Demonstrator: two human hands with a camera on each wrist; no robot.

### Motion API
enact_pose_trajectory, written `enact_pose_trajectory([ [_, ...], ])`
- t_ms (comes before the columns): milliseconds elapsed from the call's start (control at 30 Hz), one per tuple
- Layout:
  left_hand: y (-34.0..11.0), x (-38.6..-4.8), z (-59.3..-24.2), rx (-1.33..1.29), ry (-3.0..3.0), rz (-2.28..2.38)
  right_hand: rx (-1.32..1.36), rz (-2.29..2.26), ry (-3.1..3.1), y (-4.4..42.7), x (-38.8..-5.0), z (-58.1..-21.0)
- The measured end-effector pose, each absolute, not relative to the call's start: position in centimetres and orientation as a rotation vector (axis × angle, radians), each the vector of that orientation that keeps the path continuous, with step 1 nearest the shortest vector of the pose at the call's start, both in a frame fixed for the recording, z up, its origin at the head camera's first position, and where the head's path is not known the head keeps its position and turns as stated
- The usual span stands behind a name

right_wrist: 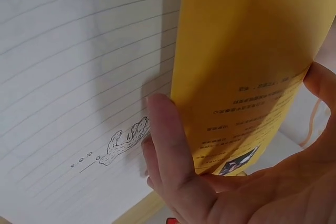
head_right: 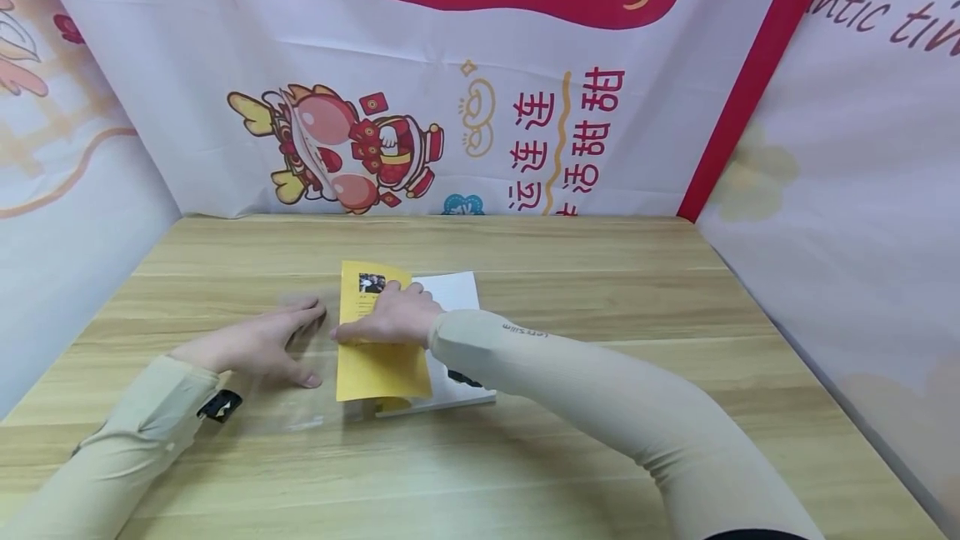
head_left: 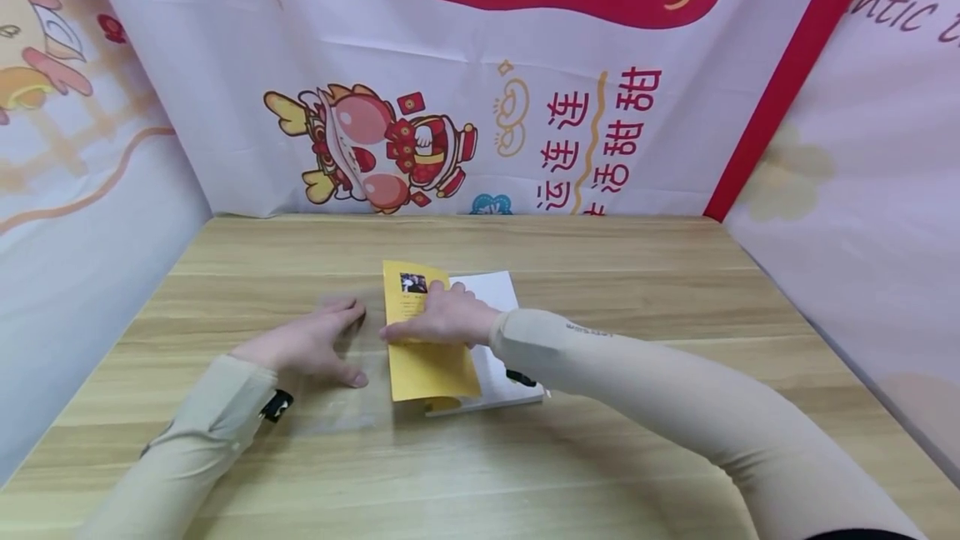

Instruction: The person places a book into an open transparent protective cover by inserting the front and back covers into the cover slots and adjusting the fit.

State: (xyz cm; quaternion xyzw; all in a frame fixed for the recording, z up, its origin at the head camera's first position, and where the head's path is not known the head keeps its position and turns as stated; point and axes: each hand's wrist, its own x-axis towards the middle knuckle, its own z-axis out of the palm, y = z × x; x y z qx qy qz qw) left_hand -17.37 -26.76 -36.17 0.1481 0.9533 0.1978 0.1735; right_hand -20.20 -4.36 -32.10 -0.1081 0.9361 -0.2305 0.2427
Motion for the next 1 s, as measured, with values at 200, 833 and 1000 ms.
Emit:
enact_pose_trajectory([
  [200,-26.6,-17.3,-36.0,0.426,2.715,0.555,-0.310,-0.549,2.583,-4.4,-20.3,-32.0],
  [833,-26.5,-17.1,-36.0,0.372,2.730,0.588,-0.348,-0.228,2.666,-6.6,-20.1,-32.2],
  [1000,-26.6,-17.1,-36.0,0.364,2.731,0.592,-0.327,-0.147,2.699,-7.2,-19.9,-32.5],
])
